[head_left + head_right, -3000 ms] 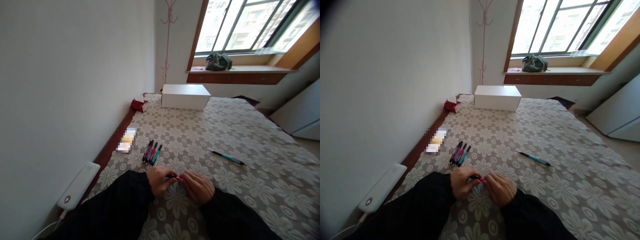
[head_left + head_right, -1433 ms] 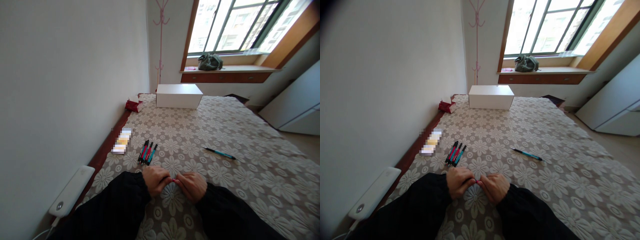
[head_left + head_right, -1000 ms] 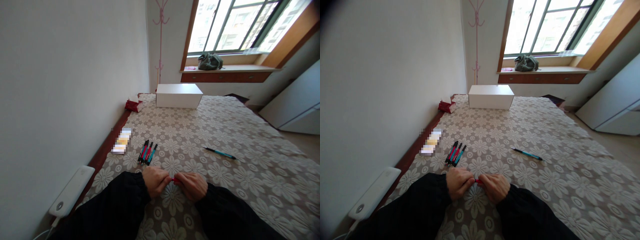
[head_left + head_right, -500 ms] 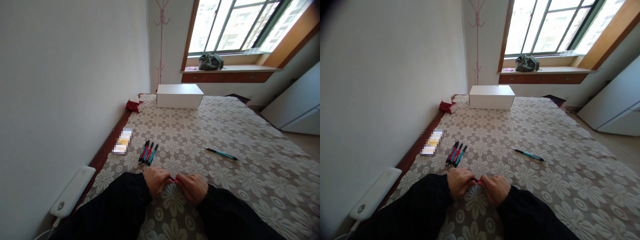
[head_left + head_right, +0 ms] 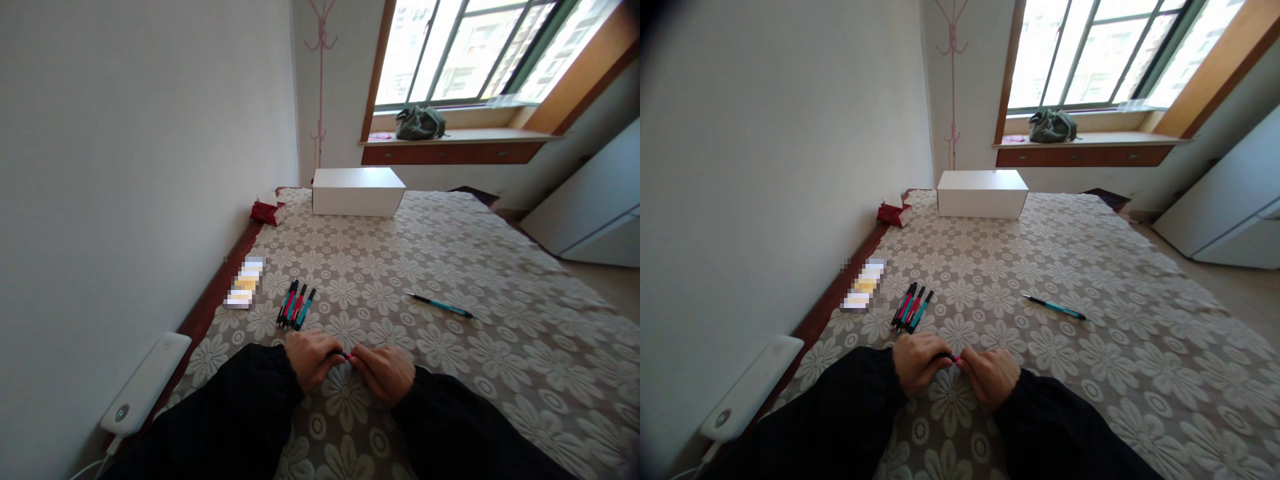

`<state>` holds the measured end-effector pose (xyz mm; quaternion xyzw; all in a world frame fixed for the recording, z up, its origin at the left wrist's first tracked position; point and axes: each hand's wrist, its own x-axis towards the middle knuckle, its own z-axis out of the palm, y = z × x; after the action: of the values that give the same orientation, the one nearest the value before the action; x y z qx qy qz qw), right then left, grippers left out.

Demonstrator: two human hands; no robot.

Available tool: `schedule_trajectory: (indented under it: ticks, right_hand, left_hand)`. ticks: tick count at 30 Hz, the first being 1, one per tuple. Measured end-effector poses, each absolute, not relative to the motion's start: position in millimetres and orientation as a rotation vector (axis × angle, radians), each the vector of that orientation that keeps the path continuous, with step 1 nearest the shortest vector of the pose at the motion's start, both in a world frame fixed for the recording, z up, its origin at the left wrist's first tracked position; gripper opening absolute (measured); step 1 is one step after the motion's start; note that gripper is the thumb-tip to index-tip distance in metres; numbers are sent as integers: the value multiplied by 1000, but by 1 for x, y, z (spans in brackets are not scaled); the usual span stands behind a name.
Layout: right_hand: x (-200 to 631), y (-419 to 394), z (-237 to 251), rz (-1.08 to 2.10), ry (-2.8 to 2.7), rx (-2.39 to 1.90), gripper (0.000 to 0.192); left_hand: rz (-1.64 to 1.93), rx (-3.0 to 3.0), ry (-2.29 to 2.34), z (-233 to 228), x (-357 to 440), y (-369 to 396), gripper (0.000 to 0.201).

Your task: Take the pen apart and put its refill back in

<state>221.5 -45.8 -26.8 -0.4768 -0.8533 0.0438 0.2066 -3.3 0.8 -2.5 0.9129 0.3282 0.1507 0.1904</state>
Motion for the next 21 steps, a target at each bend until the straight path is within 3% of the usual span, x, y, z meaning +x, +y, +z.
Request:
schedule_trajectory:
  ticks: [4, 11, 21]
  right_hand:
    - [220, -47, -30, 69, -2373, -1284, 38]
    - [218, -44, -22, 23, -2347, -1143, 42]
    - [220, -45, -21, 109, -2285, -1225, 33]
  left_hand:
    - [394, 2619, 911, -3, -2, 1, 29]
    - [410, 2617, 938, -3, -1, 0, 49]
    - [563, 2419, 969, 5, -4, -1, 18]
